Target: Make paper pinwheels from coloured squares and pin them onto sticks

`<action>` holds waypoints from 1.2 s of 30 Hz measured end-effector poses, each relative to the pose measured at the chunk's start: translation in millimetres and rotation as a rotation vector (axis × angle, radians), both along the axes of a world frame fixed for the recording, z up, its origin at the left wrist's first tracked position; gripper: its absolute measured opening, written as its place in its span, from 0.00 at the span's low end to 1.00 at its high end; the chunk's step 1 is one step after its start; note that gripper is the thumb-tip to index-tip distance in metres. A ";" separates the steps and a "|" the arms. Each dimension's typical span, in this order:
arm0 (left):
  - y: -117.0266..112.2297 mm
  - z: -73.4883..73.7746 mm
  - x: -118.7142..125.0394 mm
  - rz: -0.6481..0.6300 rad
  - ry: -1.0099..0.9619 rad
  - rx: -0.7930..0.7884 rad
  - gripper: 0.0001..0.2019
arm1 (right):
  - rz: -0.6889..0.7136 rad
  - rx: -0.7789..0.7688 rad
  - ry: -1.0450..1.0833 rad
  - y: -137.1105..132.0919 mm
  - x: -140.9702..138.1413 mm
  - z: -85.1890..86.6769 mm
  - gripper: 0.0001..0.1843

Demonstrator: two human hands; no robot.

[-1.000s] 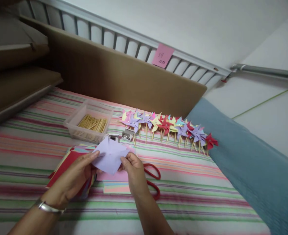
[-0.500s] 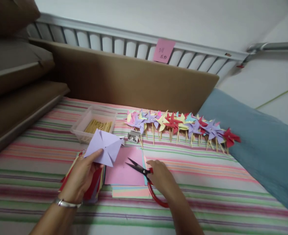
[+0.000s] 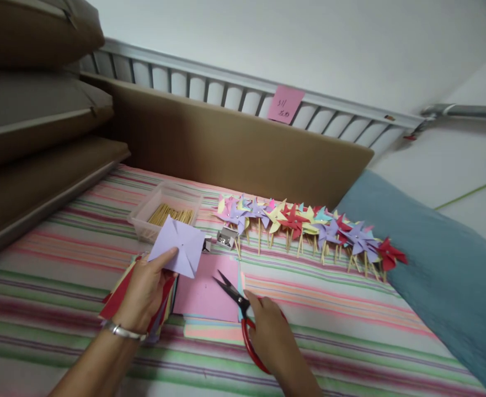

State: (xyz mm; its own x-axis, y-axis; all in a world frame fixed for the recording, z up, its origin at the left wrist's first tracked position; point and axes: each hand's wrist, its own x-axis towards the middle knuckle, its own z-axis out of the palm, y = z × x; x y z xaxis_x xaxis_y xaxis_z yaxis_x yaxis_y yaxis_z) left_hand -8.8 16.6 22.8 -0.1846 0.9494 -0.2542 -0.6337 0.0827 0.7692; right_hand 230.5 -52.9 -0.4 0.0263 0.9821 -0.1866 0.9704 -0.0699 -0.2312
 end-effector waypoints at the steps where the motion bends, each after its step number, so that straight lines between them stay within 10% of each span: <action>1: -0.2 1.5 4.0 0.005 0.007 0.007 0.14 | 0.003 0.017 0.026 0.5 0.8 -1.3 0.35; 11: 2.0 13.9 11.1 0.026 -0.104 0.064 0.18 | -0.113 0.181 0.666 1.5 50.2 2.3 0.31; 18: 8.6 6.1 6.9 0.052 -0.031 0.056 0.15 | -0.122 -0.163 1.754 -18.6 -14.3 28.3 0.29; 26: 6.9 9.2 -0.4 0.041 -0.044 0.078 0.16 | 0.022 -0.076 1.099 -28.5 -72.0 13.0 0.20; 36: 5.9 13.5 -4.5 0.035 -0.061 0.080 0.16 | -0.067 -0.154 1.185 -20.5 -89.8 8.7 0.27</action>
